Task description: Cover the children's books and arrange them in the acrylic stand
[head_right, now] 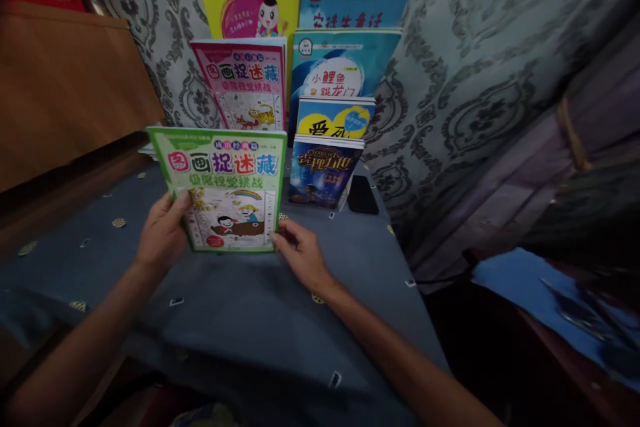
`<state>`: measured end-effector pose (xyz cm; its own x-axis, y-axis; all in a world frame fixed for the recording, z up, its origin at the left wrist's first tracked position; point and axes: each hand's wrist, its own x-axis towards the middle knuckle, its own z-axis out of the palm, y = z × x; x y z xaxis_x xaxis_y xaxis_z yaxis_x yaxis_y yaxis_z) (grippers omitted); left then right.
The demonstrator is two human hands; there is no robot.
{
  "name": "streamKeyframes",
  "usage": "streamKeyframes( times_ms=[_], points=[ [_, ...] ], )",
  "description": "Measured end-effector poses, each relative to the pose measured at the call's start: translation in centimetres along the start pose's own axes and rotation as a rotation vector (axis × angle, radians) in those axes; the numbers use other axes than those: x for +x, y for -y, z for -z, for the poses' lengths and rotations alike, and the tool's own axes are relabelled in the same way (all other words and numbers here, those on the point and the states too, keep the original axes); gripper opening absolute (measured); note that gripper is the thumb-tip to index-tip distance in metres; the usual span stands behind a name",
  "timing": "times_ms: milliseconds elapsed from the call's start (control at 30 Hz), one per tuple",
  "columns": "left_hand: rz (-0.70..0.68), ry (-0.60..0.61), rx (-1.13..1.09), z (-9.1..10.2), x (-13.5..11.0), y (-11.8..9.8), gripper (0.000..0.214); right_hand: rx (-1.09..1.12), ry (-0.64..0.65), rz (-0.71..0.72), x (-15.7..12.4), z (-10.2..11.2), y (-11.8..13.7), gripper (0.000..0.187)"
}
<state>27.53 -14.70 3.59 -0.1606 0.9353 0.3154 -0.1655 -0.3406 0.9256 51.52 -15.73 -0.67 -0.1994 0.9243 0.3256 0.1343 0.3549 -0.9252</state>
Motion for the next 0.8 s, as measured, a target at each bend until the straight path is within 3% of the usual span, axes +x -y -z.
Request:
streamKeyframes(
  times_ms=[133,267,367,600,800],
  points=[
    [0.157,0.008,-0.046,-0.4,0.1,1.2,0.050,0.149,0.047,-0.165,-1.9,0.2,0.1,0.036],
    [0.435,0.061,0.020,0.9,-1.1,4.0,0.053,0.298,0.112,-0.352,-3.6,0.2,-1.0,0.044],
    [0.516,0.126,0.102,2.0,-1.4,5.5,0.052,0.345,0.130,-0.454,-4.1,0.3,-1.5,0.048],
    [0.303,0.315,0.539,3.8,0.6,6.3,0.039,0.332,0.208,-0.601,-3.6,0.6,-1.6,0.055],
    [0.071,0.465,1.052,3.7,1.8,6.3,0.029,0.317,0.259,-0.646,-3.3,0.8,-1.8,0.057]
  ],
)
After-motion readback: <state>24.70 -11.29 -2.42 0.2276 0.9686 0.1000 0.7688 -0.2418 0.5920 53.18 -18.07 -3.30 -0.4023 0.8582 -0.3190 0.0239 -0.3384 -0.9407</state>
